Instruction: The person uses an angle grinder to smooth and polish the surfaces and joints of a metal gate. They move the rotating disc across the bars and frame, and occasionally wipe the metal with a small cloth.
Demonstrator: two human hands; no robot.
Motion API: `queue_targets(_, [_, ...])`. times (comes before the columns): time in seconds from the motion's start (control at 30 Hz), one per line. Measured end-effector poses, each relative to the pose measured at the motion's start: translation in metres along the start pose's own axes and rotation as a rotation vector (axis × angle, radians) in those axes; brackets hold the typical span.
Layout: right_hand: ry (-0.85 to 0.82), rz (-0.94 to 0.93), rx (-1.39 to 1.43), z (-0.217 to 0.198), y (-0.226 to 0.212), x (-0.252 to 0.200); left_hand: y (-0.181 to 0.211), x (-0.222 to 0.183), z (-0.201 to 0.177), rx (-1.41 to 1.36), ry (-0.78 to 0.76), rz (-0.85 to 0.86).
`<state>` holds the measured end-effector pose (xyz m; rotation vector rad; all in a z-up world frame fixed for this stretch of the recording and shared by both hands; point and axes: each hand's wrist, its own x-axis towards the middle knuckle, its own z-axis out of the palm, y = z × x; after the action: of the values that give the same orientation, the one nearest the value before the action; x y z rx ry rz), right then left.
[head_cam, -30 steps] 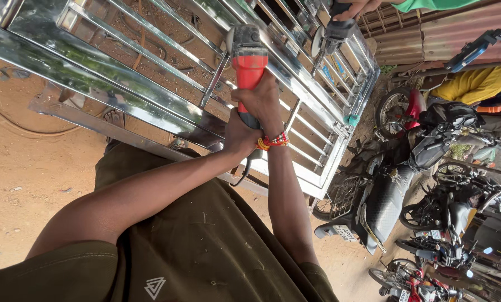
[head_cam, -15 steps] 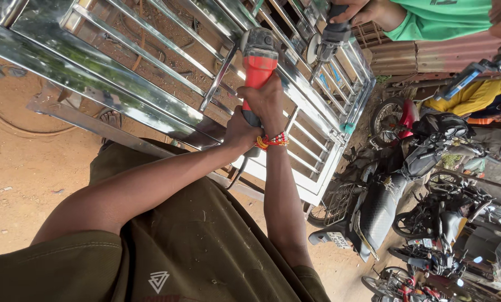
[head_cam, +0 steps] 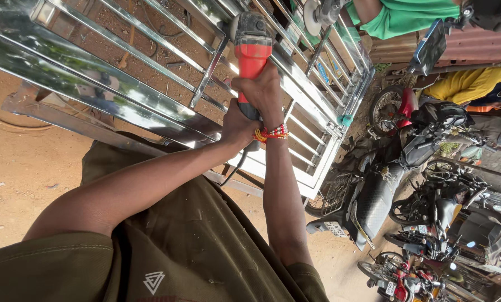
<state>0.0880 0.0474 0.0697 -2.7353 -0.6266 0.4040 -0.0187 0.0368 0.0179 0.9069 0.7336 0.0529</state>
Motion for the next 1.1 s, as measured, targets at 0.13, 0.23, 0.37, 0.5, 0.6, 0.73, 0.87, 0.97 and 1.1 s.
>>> queue_targets(0.13, [-0.010,-0.004,0.050,0.002,-0.001,0.005,-0.001,0.009,-0.002,0.015,-0.005,-0.012])
queue_targets(0.23, [-0.010,-0.055,0.025,0.003,0.002,0.010,-0.006,0.014,0.004,-0.029,0.026,0.015])
queue_targets(0.37, [0.022,-0.115,0.022,0.009,-0.001,0.016,-0.008,0.019,-0.001,-0.091,0.029,0.056])
queue_targets(0.5, [-0.033,-0.098,0.014,0.008,-0.002,0.016,-0.009,0.018,0.001,-0.046,0.059,0.055])
queue_targets(0.6, [-0.003,-0.032,-0.034,0.008,-0.007,0.016,-0.004,0.016,-0.002,-0.251,-0.045,-0.002])
queue_targets(0.73, [-0.041,-0.075,-0.031,0.003,-0.008,0.016,0.003,0.013,0.000,-0.145,0.002,0.008])
queue_targets(0.87, [0.005,-0.003,-0.087,0.006,-0.009,0.016,0.006,0.009,-0.002,-0.234,-0.067,-0.024])
queue_targets(0.97, [-0.061,-0.069,-0.039,0.001,-0.004,0.014,0.009,0.006,0.002,-0.154,-0.016,-0.031])
queue_targets(1.1, [-0.050,-0.227,0.157,-0.001,-0.008,0.009,0.017,0.003,-0.002,-0.005,0.033,-0.045])
